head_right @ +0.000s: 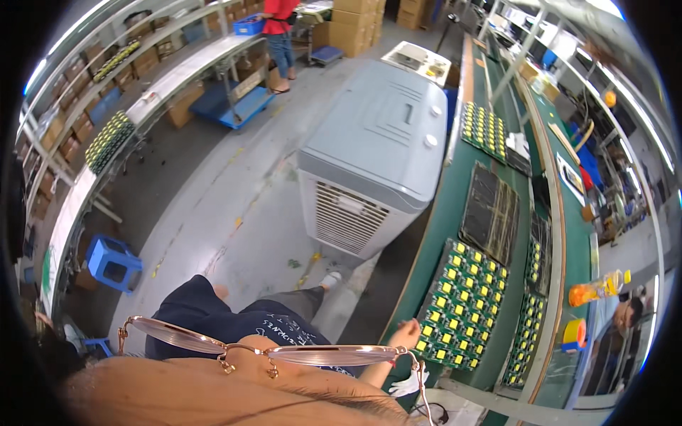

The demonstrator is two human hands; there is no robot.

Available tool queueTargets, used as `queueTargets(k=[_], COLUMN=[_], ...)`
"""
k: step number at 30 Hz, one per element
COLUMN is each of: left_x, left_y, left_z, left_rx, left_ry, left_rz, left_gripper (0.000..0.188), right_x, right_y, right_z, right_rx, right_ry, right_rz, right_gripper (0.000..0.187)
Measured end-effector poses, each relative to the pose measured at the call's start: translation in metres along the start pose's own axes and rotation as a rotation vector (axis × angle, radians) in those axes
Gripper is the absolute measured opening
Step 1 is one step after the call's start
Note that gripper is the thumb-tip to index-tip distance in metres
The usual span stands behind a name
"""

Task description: The person carries a panel of circuit boards to a conveyor table, uses a handheld testing device to test individual components on another panel, and transfers the tested panel to the conveyor table.

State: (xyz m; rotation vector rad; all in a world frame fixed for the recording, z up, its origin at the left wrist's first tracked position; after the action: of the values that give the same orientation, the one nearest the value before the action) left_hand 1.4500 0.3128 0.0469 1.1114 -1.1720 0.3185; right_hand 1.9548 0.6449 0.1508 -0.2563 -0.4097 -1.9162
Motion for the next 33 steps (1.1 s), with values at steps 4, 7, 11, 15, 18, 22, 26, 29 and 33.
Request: queueTargets(k=[4,7,11,15,18,22,26,29,33], left_x=[0.055,0.087,0.102,0.108,0.114,0.093,0.081,0.056,0.017], left_y=[-0.014,-0.040,-0.052,-0.033,-0.034,0.032,0.082,0.122,0.142], left_z=[0.076,0.111,0.141,0.190,0.244,0.315,0.321,0.323,0.327], left_rx=[0.509,0.730,0.869,0.796,0.764,0.853,0.997,1.167,1.461], left_ry=[0.238,0.286,0.290,0.300,0.401,0.535,0.623,0.464,0.355], left_rz=[-0.100,-0.149,-0.187,-0.173,-0.105,-0.232,-0.486,-0.582,-0.634], left_gripper=[0.046,0.045,0.043,0.042,0.041,0.038,0.040,0.040,0.032], right_x=[0.074,0.109,0.155,0.204,0.350,0.427,0.522,0.571,0.612], right_y=[-0.092,-0.155,-0.228,-0.343,-0.412,-0.452,-0.501,-0.545,-0.622], right_z=[0.007,-0.027,-0.056,-0.023,0.228,0.400,0.454,0.466,0.478], right_rx=[0.085,0.467,0.813,0.512,0.275,-0.941,-1.448,-1.640,-1.670], right_ry=[0.069,0.121,0.011,0.097,0.680,0.736,0.564,0.489,0.555], right_rz=[0.486,0.992,1.345,1.492,1.735,2.308,2.464,2.356,2.417], right_gripper=[0.020,0.024,0.026,0.030,0.017,0.016,0.010,0.014,0.013])
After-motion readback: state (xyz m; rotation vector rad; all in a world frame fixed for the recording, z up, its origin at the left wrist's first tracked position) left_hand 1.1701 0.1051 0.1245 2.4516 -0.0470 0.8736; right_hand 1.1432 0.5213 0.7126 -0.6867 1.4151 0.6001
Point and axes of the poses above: each hand's wrist, its own x-axis away from the middle knuckle, its own y-axis out of the back of the hand, z = x × y, the point moved 1 cm from there along -x, towards the middle knuckle, and after that the axes turned 5 degrees about -y, right-handed, at the moved point
